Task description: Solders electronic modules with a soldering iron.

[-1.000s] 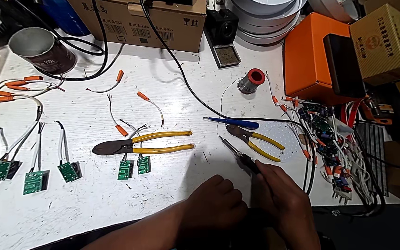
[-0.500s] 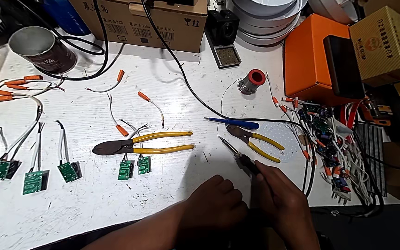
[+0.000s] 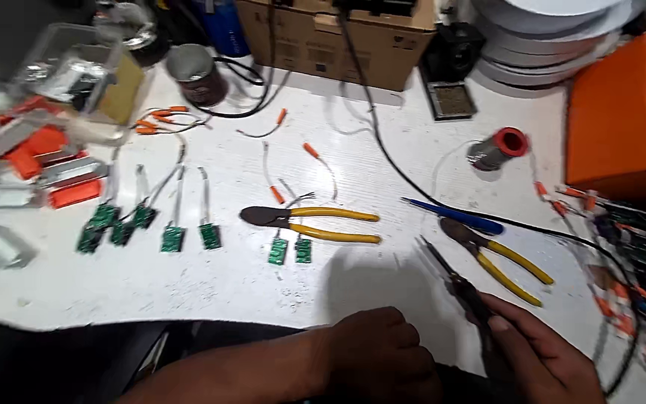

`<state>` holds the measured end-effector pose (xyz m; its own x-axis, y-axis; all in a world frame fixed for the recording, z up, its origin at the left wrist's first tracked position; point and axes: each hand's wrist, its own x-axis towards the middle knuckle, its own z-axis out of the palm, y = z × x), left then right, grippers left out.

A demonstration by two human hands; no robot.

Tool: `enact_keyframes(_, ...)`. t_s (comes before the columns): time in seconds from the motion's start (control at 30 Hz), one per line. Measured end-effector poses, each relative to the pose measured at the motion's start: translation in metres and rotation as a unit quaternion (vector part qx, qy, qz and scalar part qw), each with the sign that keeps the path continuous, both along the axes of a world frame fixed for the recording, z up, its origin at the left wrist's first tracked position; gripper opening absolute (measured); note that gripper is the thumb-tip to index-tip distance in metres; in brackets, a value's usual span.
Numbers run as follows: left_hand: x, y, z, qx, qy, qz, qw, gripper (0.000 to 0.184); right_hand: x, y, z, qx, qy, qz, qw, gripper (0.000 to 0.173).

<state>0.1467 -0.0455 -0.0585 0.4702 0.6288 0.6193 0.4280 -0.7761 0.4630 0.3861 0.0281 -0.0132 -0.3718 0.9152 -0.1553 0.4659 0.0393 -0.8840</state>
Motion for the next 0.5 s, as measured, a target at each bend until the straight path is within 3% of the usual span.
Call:
enact_keyframes(0.1, -0.040, -0.024, 0.008, -0.022, -0.031, 0.071, 0.997, 0.018, 0.000, 0.003, -0.005, 0.014, 0.020, 0.026, 0.999, 0.031)
enact_keyframes(0.2, -0.088, -0.047, 0.020, -0.032, -0.001, 0.208, 0.978, 0.050, -0.003, 0.003, -0.010, 0.020, 0.040, 0.034, 0.998, 0.031)
enact_keyframes(0.27, -0.117, -0.058, 0.026, -0.047, 0.017, 0.283, 0.958, 0.061, -0.007, 0.002, -0.012, 0.023, 0.042, 0.038, 0.998, 0.031)
enact_keyframes(0.33, -0.141, -0.064, 0.032, -0.070, 0.042, 0.359, 0.930, 0.058, -0.011, 0.000, -0.012, 0.025, 0.044, 0.045, 0.998, 0.030)
enact_keyframes(0.43, -0.172, -0.057, 0.041, -0.079, 0.088, 0.466, 0.877, 0.034, -0.016, -0.003, -0.013, 0.036, 0.051, 0.049, 0.997, 0.030)
enact_keyframes(0.5, -0.193, -0.046, 0.050, -0.083, 0.122, 0.500, 0.853, 0.028, -0.018, -0.005, -0.013, 0.041, 0.051, 0.050, 0.997, 0.030)
